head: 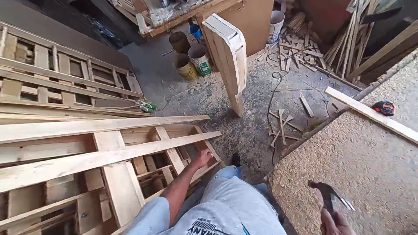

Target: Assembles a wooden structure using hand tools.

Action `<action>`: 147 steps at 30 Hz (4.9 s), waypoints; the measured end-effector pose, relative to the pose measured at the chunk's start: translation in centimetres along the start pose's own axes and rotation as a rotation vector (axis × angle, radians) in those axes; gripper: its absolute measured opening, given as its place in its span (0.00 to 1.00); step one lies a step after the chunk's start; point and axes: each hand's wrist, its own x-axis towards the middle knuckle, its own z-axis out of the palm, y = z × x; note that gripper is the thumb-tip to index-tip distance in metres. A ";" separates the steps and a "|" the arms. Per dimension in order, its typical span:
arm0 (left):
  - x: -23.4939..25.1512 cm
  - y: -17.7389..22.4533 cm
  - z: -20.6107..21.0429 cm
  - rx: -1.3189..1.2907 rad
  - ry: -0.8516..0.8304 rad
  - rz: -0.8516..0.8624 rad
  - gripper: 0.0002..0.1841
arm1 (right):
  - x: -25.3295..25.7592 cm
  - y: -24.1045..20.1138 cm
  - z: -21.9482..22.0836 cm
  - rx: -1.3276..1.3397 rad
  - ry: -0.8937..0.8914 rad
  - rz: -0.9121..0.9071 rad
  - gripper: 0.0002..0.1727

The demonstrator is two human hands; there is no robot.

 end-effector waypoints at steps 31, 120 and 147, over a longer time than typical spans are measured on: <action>25.7 32.8 -42.8 -1.030 0.401 0.945 0.41 | 21.4 -74.0 25.3 -0.875 -0.436 -1.268 0.15; 26.5 32.7 -41.3 -1.232 0.326 0.925 0.25 | 15.3 -71.7 22.2 -0.860 -0.282 -1.225 0.17; 24.5 30.5 -44.5 -0.836 0.096 1.191 0.45 | 12.4 -63.0 14.9 -0.308 0.103 -1.073 0.16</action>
